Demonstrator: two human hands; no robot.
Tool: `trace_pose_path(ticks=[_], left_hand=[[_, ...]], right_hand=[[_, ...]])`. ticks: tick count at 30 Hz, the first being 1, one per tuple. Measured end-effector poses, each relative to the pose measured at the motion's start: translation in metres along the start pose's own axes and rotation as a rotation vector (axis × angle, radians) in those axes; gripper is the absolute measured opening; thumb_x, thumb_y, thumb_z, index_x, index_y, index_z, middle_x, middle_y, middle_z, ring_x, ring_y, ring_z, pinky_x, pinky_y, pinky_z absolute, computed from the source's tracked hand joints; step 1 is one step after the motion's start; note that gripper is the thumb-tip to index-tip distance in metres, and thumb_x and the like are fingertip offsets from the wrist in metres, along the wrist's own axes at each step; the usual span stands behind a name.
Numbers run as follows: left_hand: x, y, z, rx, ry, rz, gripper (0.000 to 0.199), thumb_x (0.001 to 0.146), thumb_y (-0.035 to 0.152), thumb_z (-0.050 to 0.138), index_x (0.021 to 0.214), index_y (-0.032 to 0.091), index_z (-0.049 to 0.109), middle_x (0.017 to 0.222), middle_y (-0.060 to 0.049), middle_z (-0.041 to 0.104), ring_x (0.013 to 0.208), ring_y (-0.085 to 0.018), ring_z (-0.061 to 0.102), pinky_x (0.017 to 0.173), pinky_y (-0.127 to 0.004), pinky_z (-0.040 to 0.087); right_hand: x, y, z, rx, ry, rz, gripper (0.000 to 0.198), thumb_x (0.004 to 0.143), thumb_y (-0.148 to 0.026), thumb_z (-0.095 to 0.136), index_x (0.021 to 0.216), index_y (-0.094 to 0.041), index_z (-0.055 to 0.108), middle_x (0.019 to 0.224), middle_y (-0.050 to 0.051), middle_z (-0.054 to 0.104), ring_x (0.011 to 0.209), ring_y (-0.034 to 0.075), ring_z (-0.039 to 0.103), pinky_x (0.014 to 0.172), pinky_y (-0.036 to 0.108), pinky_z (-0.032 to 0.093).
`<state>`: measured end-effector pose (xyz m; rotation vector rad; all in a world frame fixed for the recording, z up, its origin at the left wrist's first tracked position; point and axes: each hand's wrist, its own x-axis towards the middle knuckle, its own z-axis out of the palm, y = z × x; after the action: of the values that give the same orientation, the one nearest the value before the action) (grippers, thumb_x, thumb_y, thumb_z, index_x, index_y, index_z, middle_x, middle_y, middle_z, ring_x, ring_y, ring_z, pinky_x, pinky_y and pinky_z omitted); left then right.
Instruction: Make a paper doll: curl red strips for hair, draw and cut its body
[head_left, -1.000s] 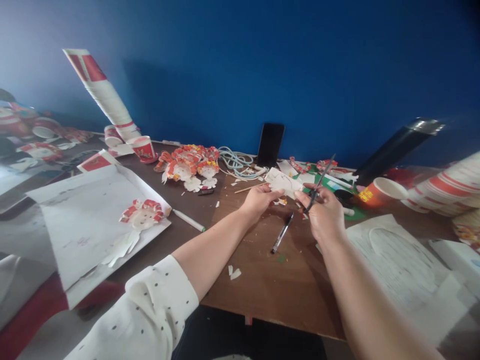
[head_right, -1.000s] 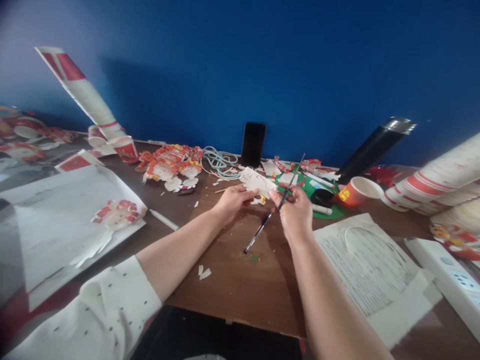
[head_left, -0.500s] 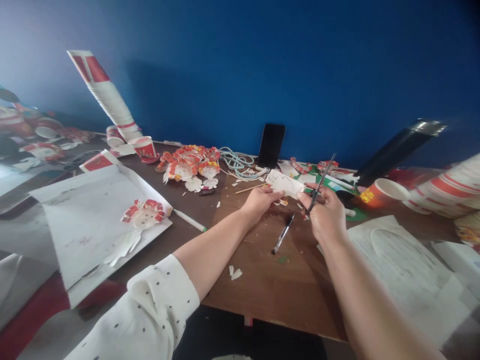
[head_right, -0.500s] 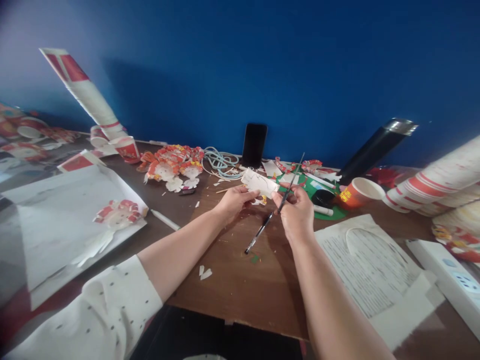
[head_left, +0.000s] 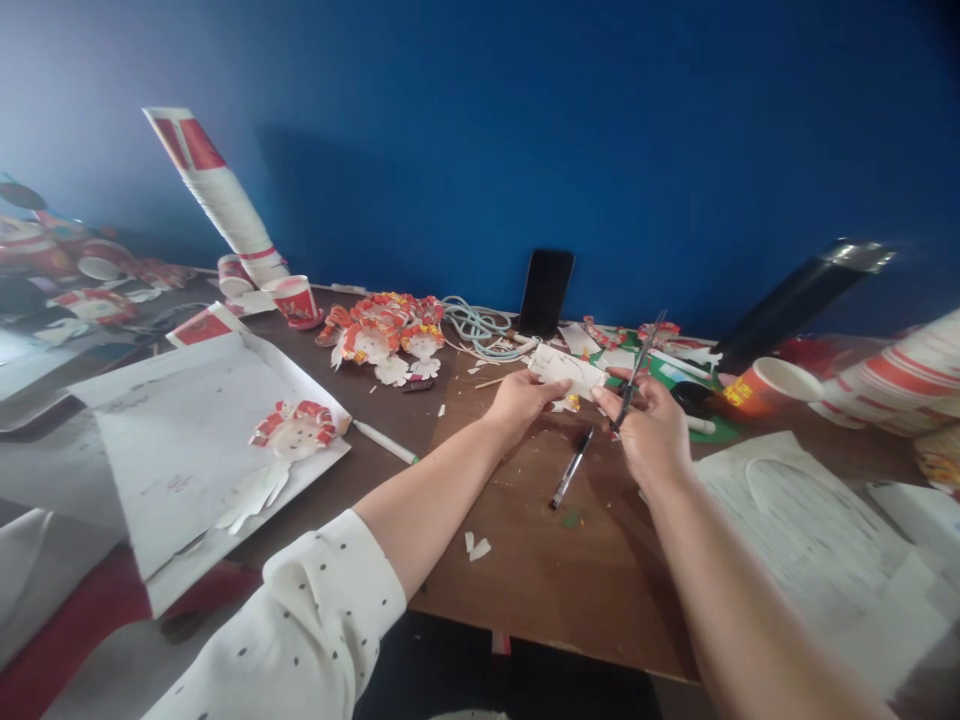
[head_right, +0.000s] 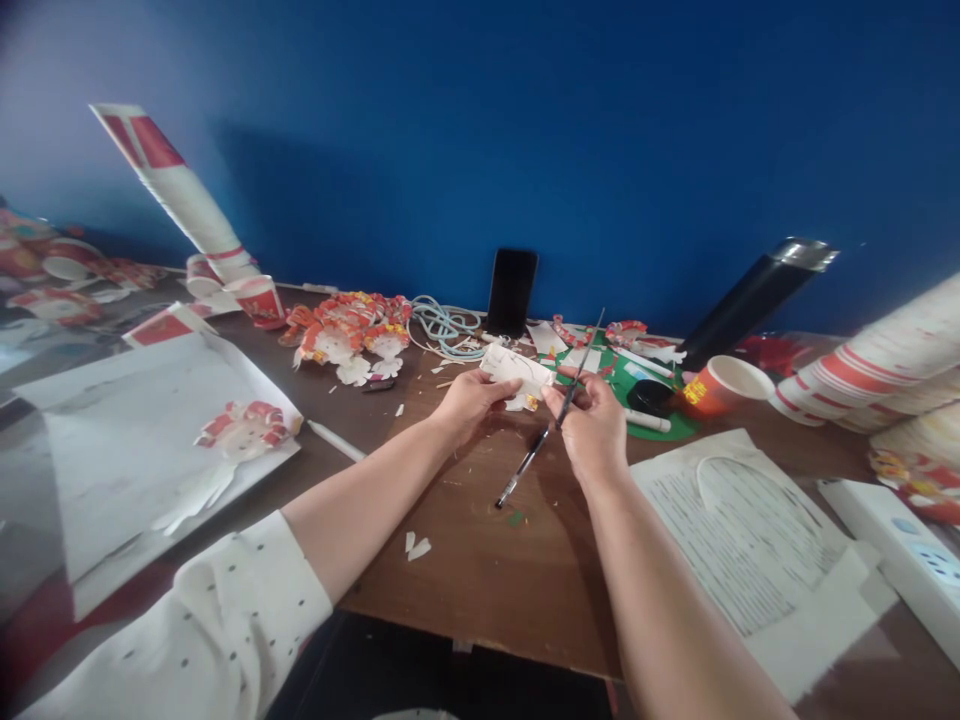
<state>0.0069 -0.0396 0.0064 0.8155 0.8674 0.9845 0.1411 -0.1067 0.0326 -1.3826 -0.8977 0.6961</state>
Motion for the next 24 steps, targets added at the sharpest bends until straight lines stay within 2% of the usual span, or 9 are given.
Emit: trace_pose_path(ticks=[3, 7, 13, 17, 21, 24], left_hand=[[0.000, 0.002, 0.001, 0.063, -0.015, 0.075, 0.023, 0.065, 0.023, 0.082, 0.070, 0.012, 0.063, 0.066, -0.003, 0.065, 0.053, -0.008, 0.055, 0.054, -0.022, 0.042], [-0.001, 0.008, 0.001, -0.049, 0.027, 0.062, 0.022, 0.065, 0.020, 0.081, 0.068, 0.012, 0.061, 0.064, -0.001, 0.063, 0.054, -0.007, 0.054, 0.055, -0.021, 0.042], [-0.005, 0.018, 0.002, -0.263, 0.043, 0.025, 0.017, 0.069, 0.014, 0.078, 0.069, 0.011, 0.062, 0.059, 0.001, 0.060, 0.050, -0.004, 0.051, 0.055, -0.019, 0.041], [-0.006, 0.022, 0.003, -0.308, 0.091, 0.018, 0.017, 0.072, 0.013, 0.076, 0.070, 0.010, 0.060, 0.061, 0.001, 0.061, 0.051, -0.004, 0.053, 0.056, -0.019, 0.042], [-0.007, 0.024, 0.004, -0.334, 0.091, 0.046, 0.016, 0.074, 0.011, 0.074, 0.071, 0.011, 0.058, 0.061, 0.001, 0.061, 0.052, -0.004, 0.054, 0.057, -0.018, 0.043], [-0.005, 0.023, 0.005, -0.333, 0.108, 0.069, 0.016, 0.074, 0.012, 0.073, 0.071, 0.012, 0.057, 0.060, 0.002, 0.061, 0.052, -0.005, 0.055, 0.058, -0.019, 0.044]], right_hand=[[0.003, 0.004, -0.001, 0.023, 0.023, -0.006, 0.053, 0.057, -0.036, 0.084, 0.104, -0.019, 0.066, 0.067, -0.002, 0.061, 0.056, 0.012, 0.054, 0.043, 0.021, 0.041], [0.007, 0.011, -0.002, 0.090, 0.036, 0.031, 0.048, 0.060, -0.039, 0.084, 0.101, -0.020, 0.067, 0.072, -0.001, 0.063, 0.067, 0.015, 0.061, 0.041, 0.020, 0.041], [-0.001, 0.009, 0.005, 0.097, -0.128, 0.155, 0.046, 0.064, -0.049, 0.080, 0.099, -0.021, 0.068, 0.083, 0.003, 0.069, 0.076, 0.018, 0.066, 0.045, 0.021, 0.046], [-0.010, 0.005, 0.008, 0.075, -0.224, 0.228, 0.047, 0.066, -0.052, 0.078, 0.103, -0.023, 0.070, 0.083, 0.002, 0.070, 0.075, 0.018, 0.066, 0.045, 0.021, 0.048], [-0.015, 0.001, 0.010, 0.026, -0.316, 0.284, 0.046, 0.067, -0.053, 0.078, 0.103, -0.024, 0.072, 0.079, 0.003, 0.069, 0.073, 0.019, 0.066, 0.042, 0.021, 0.044], [-0.018, 0.000, 0.011, -0.033, -0.385, 0.289, 0.048, 0.069, -0.054, 0.076, 0.107, -0.024, 0.072, 0.085, 0.005, 0.070, 0.076, 0.021, 0.067, 0.041, 0.022, 0.044]])
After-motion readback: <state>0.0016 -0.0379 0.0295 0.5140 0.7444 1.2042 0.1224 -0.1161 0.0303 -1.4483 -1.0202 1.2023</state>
